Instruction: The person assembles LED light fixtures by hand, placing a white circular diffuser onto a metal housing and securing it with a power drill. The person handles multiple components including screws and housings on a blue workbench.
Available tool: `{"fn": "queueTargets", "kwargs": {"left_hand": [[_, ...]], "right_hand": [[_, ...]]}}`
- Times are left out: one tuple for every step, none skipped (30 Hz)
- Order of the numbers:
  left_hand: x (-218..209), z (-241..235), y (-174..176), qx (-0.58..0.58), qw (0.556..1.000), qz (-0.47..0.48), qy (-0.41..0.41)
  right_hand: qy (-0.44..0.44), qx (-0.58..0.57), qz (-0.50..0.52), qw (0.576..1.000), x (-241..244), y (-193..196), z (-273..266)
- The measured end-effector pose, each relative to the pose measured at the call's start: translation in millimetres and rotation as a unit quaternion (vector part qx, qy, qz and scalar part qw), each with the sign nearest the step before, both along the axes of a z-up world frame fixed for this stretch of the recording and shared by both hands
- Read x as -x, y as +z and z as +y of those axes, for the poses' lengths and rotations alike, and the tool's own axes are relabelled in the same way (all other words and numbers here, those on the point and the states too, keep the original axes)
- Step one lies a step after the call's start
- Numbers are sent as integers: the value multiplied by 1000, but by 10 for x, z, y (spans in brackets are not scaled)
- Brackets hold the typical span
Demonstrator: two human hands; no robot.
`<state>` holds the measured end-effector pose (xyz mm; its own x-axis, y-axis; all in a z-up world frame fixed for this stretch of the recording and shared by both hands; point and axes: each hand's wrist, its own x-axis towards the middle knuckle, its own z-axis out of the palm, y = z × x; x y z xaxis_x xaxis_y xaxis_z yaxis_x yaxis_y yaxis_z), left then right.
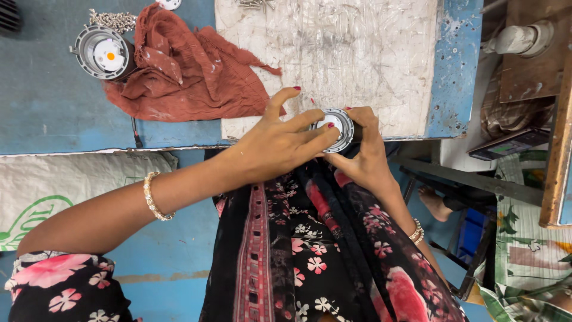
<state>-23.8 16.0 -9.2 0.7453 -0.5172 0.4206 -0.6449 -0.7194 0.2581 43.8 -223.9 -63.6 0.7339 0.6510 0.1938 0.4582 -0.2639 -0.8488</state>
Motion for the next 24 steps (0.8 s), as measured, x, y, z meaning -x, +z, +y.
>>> {"fn": "queueTargets", "kwargs": {"left_hand": [[-16,31,0,-12,1000,-6,-3],[-29,64,-3,-25,1000,-12,-5],[-31,86,-6,-37,999,-18,-6],[-26,99,-9,-22,1000,-10,-7],[-17,112,-12,-7,1000,-1,-6],[-8,119,-15,7,1000,7,-6],[6,115,-20,24,1000,15,2],[25,103,-25,41,999,23,10],[47,90,-29,58,998,31,18],[61,78,-35,82,995,45,29],[68,63,-43,106,992,58,41],[77,51,-50,130,988,72,52],[85,43,-58,162,982,80,53],[94,34,-68,194,976,88,53],[101,29,-82,225,968,95,54],[108,8,-103,256,955,131,65],[113,-26,-131,287,940,166,77],[113,-53,-165,317,923,200,88],[104,-86,-204,345,912,213,65],[94,-125,-248,372,900,225,42],[86,-159,-294,399,886,237,18],[95,-192,-336,412,876,246,37],[114,-231,-374,426,866,255,57],[132,-269,-411,439,856,263,76]], "right_hand": [[-1,-5,8,1000,3,-2,8],[-4,-1,-9,1000,5,-1,10],[-4,4,-26,1000,0,1,12],[-5,8,-43,999,-1,4,14],[-4,0,-19,1000,-1,6,22],[-3,-7,6,1000,2,9,27],[-3,-14,31,999,4,11,30],[-7,-6,20,1000,0,9,34],[-11,3,10,1000,5,8,30],[-16,11,0,1000,6,4,27],[-14,10,-8,1000,2,-2,24],[-12,10,-16,1000,-6,-9,20],[-10,8,-25,1000,-12,-15,17],[-8,8,-21,1000,-14,-17,9],[-6,8,-16,1000,-22,-16,5],[-4,8,-12,1000,-27,-7,2],[7,8,15,1000,-32,14,-2],[17,9,42,999,-38,46,1],[29,11,68,997,-57,100,1],[51,25,57,997,-94,169,3],[72,40,47,996,-132,257,2],[94,54,36,993,-160,357,6],[103,46,30,993,-182,473,2],[112,37,24,993,-202,607,-20]]}}
